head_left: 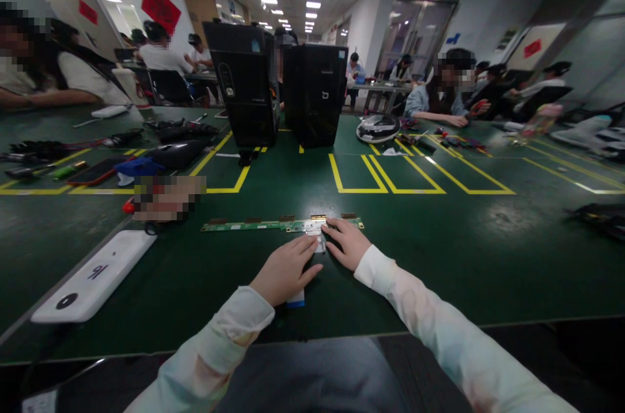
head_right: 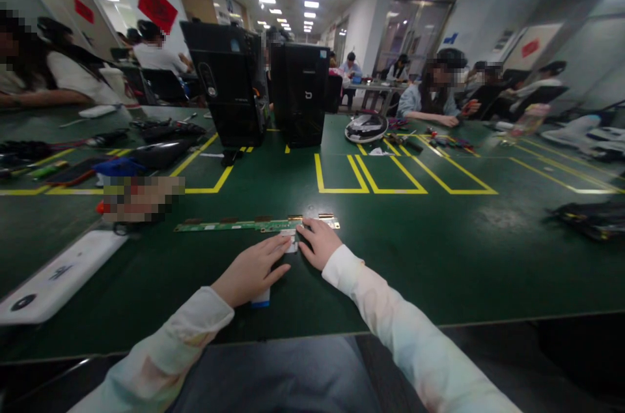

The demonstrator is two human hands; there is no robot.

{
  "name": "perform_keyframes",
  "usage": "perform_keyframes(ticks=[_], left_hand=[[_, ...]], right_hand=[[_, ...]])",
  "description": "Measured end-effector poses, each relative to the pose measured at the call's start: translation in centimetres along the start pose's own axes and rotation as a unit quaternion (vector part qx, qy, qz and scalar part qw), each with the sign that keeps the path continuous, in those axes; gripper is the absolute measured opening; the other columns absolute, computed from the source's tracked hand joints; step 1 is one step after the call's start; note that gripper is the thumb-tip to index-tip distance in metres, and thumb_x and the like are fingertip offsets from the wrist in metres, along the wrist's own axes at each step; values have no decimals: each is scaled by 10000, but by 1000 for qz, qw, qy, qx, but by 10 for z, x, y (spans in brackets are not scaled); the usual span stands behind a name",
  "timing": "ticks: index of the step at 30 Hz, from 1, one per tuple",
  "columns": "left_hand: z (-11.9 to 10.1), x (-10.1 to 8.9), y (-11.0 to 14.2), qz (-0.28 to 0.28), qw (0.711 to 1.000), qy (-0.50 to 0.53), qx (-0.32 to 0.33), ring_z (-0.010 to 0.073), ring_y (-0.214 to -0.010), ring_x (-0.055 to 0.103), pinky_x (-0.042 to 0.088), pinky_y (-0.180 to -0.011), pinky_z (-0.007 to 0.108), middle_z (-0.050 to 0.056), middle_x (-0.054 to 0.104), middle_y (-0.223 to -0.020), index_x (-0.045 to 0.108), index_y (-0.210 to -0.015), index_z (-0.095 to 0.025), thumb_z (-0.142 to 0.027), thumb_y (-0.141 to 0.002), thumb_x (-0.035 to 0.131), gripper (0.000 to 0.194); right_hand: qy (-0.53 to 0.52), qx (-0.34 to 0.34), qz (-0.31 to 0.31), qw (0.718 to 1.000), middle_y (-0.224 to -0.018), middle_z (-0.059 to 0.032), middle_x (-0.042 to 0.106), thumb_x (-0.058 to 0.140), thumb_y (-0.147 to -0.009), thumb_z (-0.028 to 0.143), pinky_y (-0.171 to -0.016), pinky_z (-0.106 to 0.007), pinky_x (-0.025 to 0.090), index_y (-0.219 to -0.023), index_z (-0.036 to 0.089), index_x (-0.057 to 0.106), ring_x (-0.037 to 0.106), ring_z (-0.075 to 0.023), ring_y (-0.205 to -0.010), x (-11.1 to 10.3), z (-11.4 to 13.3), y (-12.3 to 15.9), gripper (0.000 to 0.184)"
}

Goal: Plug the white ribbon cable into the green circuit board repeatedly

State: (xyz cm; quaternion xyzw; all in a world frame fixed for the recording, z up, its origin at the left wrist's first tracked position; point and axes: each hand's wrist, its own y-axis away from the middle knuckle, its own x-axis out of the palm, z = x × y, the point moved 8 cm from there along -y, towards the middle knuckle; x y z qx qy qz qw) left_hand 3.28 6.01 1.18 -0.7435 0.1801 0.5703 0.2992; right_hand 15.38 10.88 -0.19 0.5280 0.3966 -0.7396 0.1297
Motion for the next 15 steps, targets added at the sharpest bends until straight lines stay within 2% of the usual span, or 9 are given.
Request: perform_keyframes(ticks=[7,15], left_hand=[[-1,-3,-1,-5,1000,2,-4,245,-1304,455,385,-1068,417,119,499,-1412,459,-1359,-173,-488,-949,370,526],[-9,-7,-5,-24,999,1,-45,263,-1259,490,434,-1016,423,131,549,-1348,504,-1298,-167,-490,-939,388,497]], right_hand=[[-13,-1,-2,1000,-1268,-194,533,503,-897,279,-996,-500,429,-1265,121,564,497,-289,-1189,-1,0,0,405],[-15,7,6,1000,-1271,-196,533,502,-894,277,-993,-502,432,-1260,124,570,491,-295,-1192,-2,0,0,403]])
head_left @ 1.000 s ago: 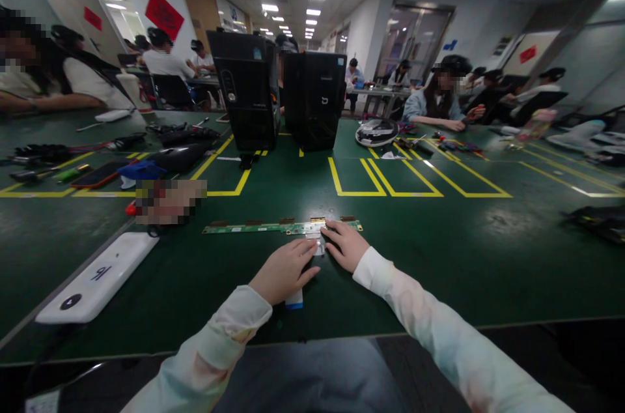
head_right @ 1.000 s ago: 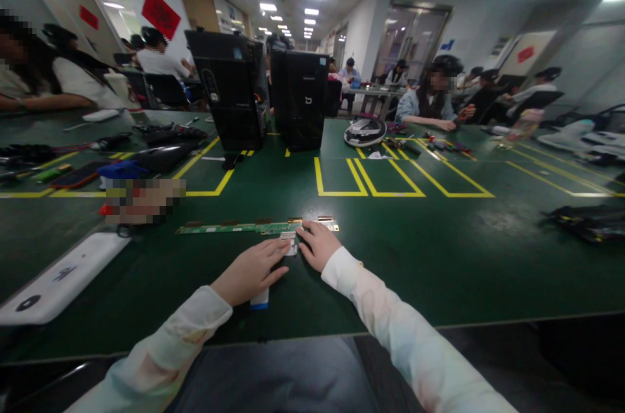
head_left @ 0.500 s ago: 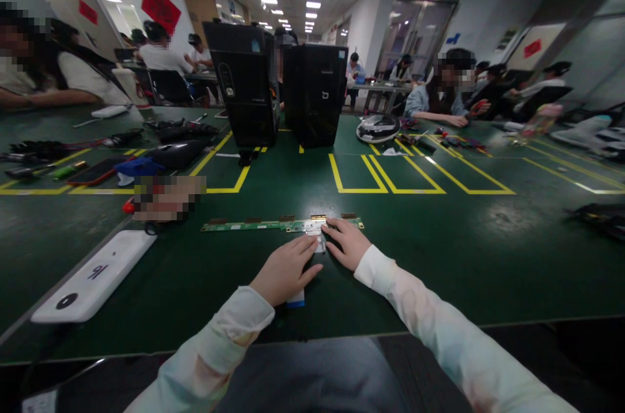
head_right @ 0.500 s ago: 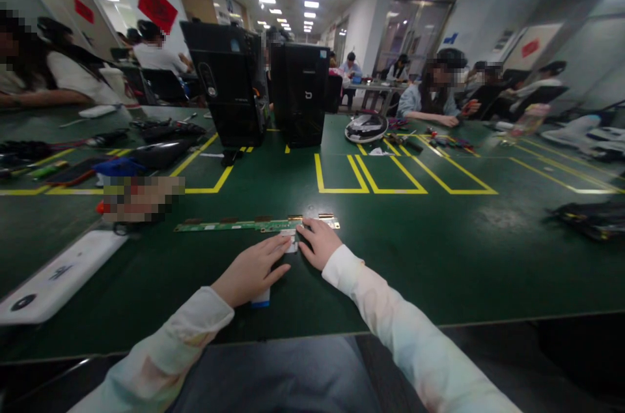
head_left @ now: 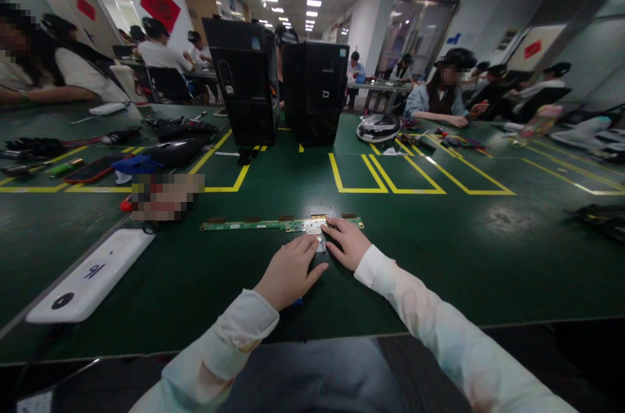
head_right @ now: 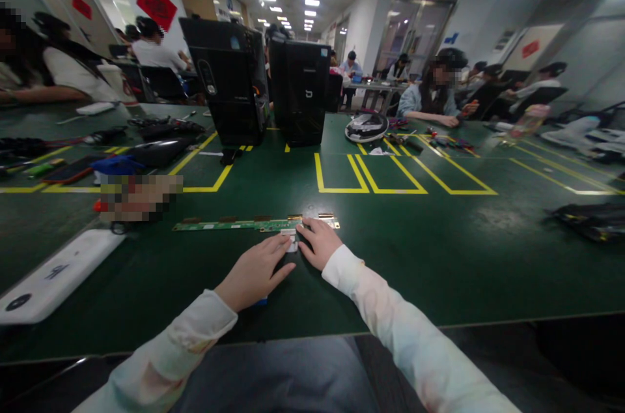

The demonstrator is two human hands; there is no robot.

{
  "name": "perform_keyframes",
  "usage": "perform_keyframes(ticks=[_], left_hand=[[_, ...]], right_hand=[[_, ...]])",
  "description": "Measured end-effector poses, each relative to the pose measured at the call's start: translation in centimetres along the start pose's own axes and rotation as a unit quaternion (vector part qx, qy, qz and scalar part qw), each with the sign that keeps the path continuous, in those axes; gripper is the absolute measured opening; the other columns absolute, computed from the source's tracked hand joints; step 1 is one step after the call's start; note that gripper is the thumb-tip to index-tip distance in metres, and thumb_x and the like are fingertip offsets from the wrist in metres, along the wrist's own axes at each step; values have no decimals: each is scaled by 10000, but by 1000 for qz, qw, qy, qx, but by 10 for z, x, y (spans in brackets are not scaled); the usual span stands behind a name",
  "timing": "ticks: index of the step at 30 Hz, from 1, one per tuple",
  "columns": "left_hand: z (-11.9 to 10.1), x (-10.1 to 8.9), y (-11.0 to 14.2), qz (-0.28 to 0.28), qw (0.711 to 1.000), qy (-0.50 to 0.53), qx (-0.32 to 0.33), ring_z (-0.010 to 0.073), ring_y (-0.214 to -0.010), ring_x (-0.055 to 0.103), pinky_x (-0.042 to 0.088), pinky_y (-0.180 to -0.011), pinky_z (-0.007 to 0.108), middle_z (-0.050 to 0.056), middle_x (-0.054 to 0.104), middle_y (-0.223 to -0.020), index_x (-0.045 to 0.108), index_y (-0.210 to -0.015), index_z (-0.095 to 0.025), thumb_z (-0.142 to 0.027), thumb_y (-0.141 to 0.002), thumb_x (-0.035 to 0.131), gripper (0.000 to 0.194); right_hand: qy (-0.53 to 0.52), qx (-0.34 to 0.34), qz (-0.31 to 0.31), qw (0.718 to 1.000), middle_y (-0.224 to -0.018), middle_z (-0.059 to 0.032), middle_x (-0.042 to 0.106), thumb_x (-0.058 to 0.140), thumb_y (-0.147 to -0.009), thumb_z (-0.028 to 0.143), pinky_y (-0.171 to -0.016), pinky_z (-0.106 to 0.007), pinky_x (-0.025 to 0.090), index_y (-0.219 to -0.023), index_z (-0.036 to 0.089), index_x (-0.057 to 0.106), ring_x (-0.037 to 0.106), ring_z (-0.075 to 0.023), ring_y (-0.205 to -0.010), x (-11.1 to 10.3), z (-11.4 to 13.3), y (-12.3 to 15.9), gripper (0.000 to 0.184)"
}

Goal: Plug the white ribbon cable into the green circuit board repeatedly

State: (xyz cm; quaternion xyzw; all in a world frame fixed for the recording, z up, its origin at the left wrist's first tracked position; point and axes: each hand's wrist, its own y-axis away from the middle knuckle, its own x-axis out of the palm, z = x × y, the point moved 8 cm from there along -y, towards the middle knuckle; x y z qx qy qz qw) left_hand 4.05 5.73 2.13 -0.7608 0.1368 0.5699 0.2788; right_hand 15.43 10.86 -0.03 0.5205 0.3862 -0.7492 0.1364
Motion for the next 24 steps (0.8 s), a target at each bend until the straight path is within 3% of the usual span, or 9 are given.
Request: perform_keyframes(ticks=[15,24], left_hand=[[0,7,-1,-7,999,-1,-31,290,-1244,498,431,-1008,439,154,539,-1341,475,-1320,-156,-508,-927,389,535],[8,8,-1,18,1000,20,0,261,-1266,478,419,-1028,412,121,513,-1379,465,-1330,-166,-462,-949,361,493]], right_hand=[[-13,-10,13,1000,-1302,-202,515,509,-885,264,-1013,-522,414,-1287,131,549,463,-298,-1238,2,0,2,425],[-20,-35,-14,999,-1327,-164,513,533,-858,261,-1031,-492,408,-1290,141,543,464,-280,-1240,8,-9,5,449]])
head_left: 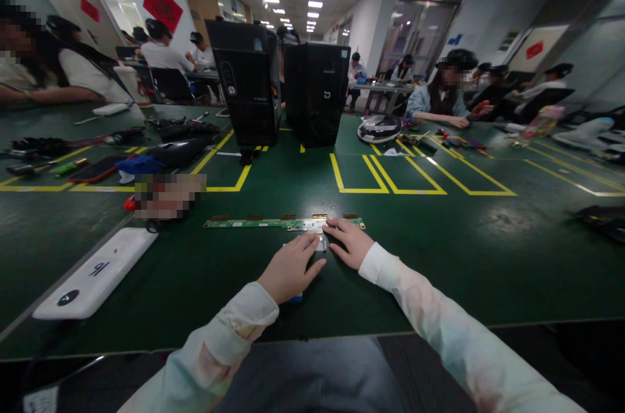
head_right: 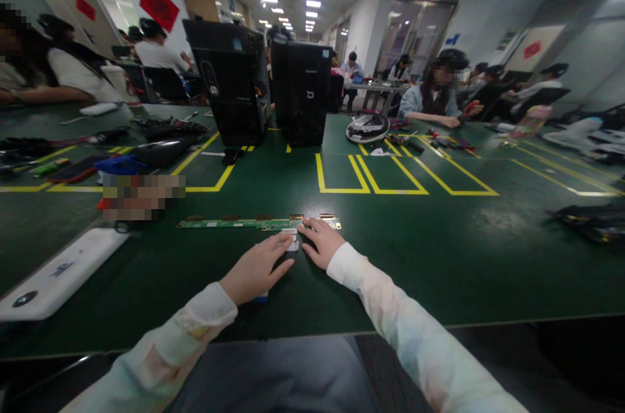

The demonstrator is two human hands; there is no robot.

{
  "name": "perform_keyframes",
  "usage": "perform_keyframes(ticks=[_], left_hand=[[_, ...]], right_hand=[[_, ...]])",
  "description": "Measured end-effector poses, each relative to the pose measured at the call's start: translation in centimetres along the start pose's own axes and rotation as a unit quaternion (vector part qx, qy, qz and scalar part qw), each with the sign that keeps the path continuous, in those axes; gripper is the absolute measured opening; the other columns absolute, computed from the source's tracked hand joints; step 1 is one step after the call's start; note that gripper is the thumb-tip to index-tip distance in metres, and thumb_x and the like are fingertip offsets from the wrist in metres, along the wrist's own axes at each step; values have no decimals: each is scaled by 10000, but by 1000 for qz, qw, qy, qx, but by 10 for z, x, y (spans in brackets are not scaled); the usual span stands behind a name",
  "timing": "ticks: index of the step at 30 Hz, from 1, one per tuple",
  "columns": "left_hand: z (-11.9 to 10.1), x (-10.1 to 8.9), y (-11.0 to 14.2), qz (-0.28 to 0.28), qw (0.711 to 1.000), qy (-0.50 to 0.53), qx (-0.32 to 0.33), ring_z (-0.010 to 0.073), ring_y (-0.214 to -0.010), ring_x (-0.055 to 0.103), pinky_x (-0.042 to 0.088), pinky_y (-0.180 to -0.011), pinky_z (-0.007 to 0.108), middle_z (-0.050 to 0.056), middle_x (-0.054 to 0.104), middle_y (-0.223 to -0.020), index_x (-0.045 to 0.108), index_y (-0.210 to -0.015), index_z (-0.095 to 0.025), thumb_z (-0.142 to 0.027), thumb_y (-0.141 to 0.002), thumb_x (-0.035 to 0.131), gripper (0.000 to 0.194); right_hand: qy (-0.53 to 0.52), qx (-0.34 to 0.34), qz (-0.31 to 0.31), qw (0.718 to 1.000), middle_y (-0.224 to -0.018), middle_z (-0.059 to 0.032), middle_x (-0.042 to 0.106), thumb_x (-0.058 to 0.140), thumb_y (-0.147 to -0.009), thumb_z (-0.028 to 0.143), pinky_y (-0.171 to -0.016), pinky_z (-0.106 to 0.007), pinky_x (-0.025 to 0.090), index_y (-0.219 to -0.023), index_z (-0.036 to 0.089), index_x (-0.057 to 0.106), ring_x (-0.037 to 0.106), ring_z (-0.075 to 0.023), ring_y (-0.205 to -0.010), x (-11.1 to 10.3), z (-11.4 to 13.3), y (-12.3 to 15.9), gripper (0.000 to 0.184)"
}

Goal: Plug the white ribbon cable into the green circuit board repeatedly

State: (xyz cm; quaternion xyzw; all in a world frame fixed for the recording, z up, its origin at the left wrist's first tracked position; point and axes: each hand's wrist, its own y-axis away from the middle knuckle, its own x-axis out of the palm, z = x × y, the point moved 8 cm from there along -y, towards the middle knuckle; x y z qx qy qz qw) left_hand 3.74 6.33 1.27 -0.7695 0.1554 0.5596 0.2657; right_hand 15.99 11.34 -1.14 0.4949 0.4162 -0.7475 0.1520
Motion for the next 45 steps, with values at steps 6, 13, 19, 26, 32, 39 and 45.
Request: perform_keyframes(ticks=[6,13,19,26,32,39,45], left_hand=[[-2,-4,-2,-3,1000,-7,-12,262,-1247,497,432,-1016,402,127,529,-1358,490,-1305,-161,-476,-933,400,495],[-1,-5,-3,-3,1000,13,-2,244,-1251,492,388,-1058,410,121,530,-1359,480,-1320,-159,-419,-957,385,456],[7,-24,0,-75,997,12,-5,237,-1187,519,431,-1004,413,115,553,-1292,524,-1280,-172,-352,-968,365,394],[32,-40,32,-99,990,-57,-80,264,-1137,543,456,-965,450,117,596,-1226,604,-1206,-172,-350,-947,403,373],[69,-42,96,-111,977,-111,-142,288,-1141,547,464,-963,454,152,585,-1247,611,-1211,-139,-392,-940,385,434],[99,-44,126,-145,966,-111,-184,286,-1122,552,469,-953,452,162,591,-1217,610,-1194,-121,-443,-942,351,483],[96,-45,121,-147,963,-119,-192,291,-1119,554,460,-961,449,161,598,-1208,606,-1199,-110,-423,-933,377,470]], right_hand=[[1,-4,-1,1000,-1327,-162,516,528,-860,269,-1034,-494,402,-1294,139,540,462,-277,-1241,-1,-1,0,453],[6,2,-7,1000,-1319,-160,521,523,-865,256,-1035,-486,401,-1283,137,547,460,-272,-1236,0,0,0,436],[15,12,20,1000,-1331,-169,516,505,-884,263,-1043,-481,399,-1288,122,546,459,-273,-1242,4,-2,-1,430],[30,26,26,999,-1377,-135,500,461,-910,257,-1084,-520,345,-1317,152,529,380,-289,-1329,-4,-3,0,425],[18,-3,4,1000,-1325,-115,549,437,-920,212,-1068,-501,360,-1202,188,624,409,-258,-1310,-2,8,-3,339],[24,10,73,997,-1438,-113,436,523,-913,368,-1086,-514,322,-1330,242,547,376,-284,-1332,5,24,-12,437],[34,43,128,990,-1444,-118,428,497,-927,420,-1085,-517,324,-1359,244,519,387,-289,-1328,3,27,-15,466]])
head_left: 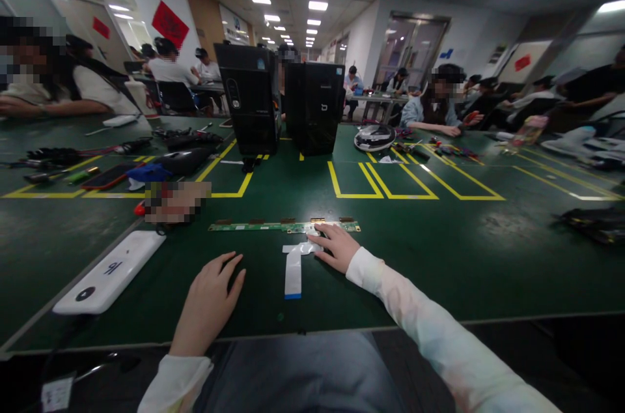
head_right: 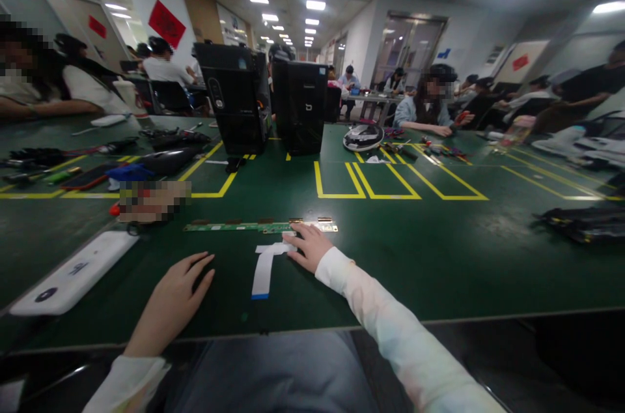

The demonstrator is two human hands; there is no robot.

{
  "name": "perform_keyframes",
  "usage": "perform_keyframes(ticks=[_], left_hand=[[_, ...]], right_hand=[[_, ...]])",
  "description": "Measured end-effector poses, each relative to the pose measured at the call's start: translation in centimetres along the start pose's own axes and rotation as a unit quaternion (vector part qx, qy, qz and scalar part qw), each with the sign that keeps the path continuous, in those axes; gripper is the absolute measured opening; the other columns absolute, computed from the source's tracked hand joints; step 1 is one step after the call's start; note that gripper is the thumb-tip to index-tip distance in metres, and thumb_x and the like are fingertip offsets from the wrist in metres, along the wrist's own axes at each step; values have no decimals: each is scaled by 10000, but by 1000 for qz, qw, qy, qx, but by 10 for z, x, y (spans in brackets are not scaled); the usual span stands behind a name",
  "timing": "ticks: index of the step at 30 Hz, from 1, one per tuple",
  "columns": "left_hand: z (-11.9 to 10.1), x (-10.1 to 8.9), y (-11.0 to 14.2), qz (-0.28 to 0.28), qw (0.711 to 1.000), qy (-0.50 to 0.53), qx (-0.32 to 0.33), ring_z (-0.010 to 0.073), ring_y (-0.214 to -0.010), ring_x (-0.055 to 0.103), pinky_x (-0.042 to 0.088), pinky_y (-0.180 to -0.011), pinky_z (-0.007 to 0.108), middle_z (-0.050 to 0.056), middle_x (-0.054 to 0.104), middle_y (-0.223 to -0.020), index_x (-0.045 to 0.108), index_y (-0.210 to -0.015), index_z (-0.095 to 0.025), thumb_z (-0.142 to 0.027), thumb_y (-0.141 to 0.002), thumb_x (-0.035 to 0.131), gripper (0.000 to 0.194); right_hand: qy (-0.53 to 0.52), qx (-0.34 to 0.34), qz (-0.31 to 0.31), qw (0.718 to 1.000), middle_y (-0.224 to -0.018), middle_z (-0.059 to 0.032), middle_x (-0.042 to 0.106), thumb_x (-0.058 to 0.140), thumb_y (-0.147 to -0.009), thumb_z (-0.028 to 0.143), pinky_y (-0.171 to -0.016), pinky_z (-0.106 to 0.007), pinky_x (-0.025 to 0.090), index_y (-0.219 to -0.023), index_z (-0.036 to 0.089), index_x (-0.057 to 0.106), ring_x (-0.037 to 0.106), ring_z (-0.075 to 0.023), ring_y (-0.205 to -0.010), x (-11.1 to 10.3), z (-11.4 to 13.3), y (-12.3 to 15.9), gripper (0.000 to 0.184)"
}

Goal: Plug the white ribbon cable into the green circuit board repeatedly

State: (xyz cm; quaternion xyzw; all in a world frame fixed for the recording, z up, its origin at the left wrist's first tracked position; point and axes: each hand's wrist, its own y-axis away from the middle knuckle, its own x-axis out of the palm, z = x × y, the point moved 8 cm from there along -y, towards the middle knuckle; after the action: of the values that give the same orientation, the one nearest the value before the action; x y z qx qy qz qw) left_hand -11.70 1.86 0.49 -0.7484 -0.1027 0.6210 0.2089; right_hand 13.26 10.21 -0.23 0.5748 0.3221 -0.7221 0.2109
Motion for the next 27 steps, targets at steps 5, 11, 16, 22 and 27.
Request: perform_keyframes(ticks=[5,11,16,22,27], left_hand=[[1,0,2,-2,1000,11,3,287,-1131,549,448,-980,451,163,599,-1213,606,-1194,-103,-417,-935,376,468],[1,-1,3,0,1000,16,-7,278,-1142,546,443,-990,442,157,597,-1226,600,-1200,-106,-405,-937,378,456],[1,-2,3,-4,1000,22,-13,276,-1147,551,443,-996,447,155,604,-1224,605,-1193,-112,-406,-934,380,452],[2,-2,3,-3,999,31,-17,281,-1148,559,452,-987,456,153,608,-1228,612,-1187,-131,-415,-929,385,445],[1,-4,3,-8,999,35,-17,284,-1141,566,462,-973,463,155,614,-1221,616,-1180,-139,-417,-931,380,442]], right_hand=[[10,7,4,1000,-1453,-134,413,491,-930,393,-1081,-535,326,-1373,222,502,382,-300,-1331,1,2,-1,474],[13,2,-14,1000,-1444,-131,427,525,-911,374,-1078,-538,326,-1358,234,517,391,-296,-1327,6,-7,2,469],[3,-22,-40,999,-1410,-137,465,509,-916,358,-1067,-540,337,-1326,233,549,414,-289,-1310,6,-30,28,431],[-13,19,-88,996,-1382,-132,501,407,-947,384,-1063,-522,364,-1278,221,595,445,-267,-1292,-23,-98,102,414],[-11,164,-82,983,-1362,-114,528,412,-901,451,-1066,-469,393,-1228,226,639,476,-263,-1274,-50,-180,189,457]])
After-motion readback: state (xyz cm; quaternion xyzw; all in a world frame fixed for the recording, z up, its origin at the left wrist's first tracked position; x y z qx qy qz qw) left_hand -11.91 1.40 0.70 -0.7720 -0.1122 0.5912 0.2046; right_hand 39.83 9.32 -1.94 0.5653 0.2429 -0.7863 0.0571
